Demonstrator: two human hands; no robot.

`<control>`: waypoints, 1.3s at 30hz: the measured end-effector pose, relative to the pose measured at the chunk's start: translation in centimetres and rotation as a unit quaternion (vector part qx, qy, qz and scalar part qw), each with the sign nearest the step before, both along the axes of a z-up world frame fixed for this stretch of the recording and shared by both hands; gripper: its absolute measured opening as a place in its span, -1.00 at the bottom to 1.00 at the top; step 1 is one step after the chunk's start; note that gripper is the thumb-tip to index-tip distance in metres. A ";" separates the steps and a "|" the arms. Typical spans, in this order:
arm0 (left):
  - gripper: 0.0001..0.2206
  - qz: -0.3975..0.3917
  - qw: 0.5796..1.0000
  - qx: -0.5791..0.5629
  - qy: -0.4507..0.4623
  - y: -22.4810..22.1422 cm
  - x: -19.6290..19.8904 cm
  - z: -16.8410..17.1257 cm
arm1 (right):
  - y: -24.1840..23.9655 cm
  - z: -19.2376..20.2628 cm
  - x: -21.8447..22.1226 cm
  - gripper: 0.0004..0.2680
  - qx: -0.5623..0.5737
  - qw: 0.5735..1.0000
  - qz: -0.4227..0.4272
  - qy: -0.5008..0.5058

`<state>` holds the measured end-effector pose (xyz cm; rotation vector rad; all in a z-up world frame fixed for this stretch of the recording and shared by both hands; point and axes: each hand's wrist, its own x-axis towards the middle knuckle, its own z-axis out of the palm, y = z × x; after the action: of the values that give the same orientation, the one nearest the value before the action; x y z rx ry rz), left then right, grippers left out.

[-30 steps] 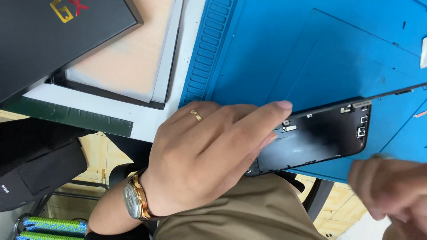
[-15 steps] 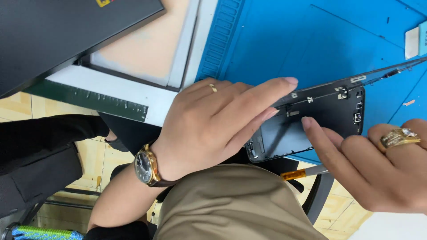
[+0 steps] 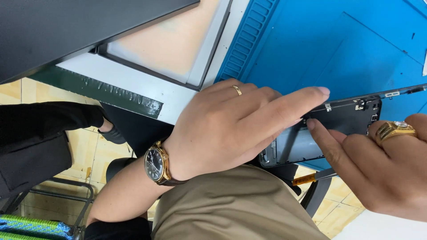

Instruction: Technician disassembling a mobile phone to remove the screen assembly and internal components using specialized tools.

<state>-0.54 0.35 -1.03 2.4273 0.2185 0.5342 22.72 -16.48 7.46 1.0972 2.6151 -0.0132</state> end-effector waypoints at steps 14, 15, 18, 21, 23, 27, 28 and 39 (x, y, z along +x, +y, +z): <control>-0.63 0.020 0.999 -0.021 -0.029 -0.1 0.1 0.3 | 1.8 0.5 -2.6 -0.87 0.051 0.996 0.072 -0.003; -0.63 0.020 0.999 -0.021 -0.029 -0.1 0.1 0.3 | 1.4 0.2 -2.8 -0.87 0.052 0.996 0.072 -0.003; -0.62 0.013 0.999 -0.026 -0.020 -0.1 0.0 0.0 | 0.8 -0.4 -3.3 -0.83 0.040 0.993 0.099 -0.058; -0.59 0.002 1.000 -0.025 -0.015 -0.2 -0.2 -0.1 | 0.7 -0.2 -3.6 -0.85 0.023 0.985 0.120 -0.125; -0.59 0.011 1.000 -0.014 -0.014 -0.2 -0.1 0.0 | 0.6 0.4 -3.8 -0.88 0.000 0.992 0.069 -0.110; -0.63 0.022 0.999 -0.030 -0.032 -0.3 0.0 -0.1 | -2.1 1.7 -3.4 -0.89 0.003 0.997 0.077 -0.009; -0.62 0.015 0.999 -0.031 -0.025 -0.3 -0.1 -0.2 | -3.8 1.6 -3.7 -0.86 -0.007 1.000 -0.004 -0.019; -0.67 -0.019 0.997 -0.052 -0.055 0.5 0.2 0.5 | -8.6 -0.6 4.4 -0.63 0.015 0.997 0.002 -0.081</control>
<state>-0.35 0.83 -0.53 2.2901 0.1504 0.6218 27.11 -25.09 6.91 1.0559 2.4798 0.1120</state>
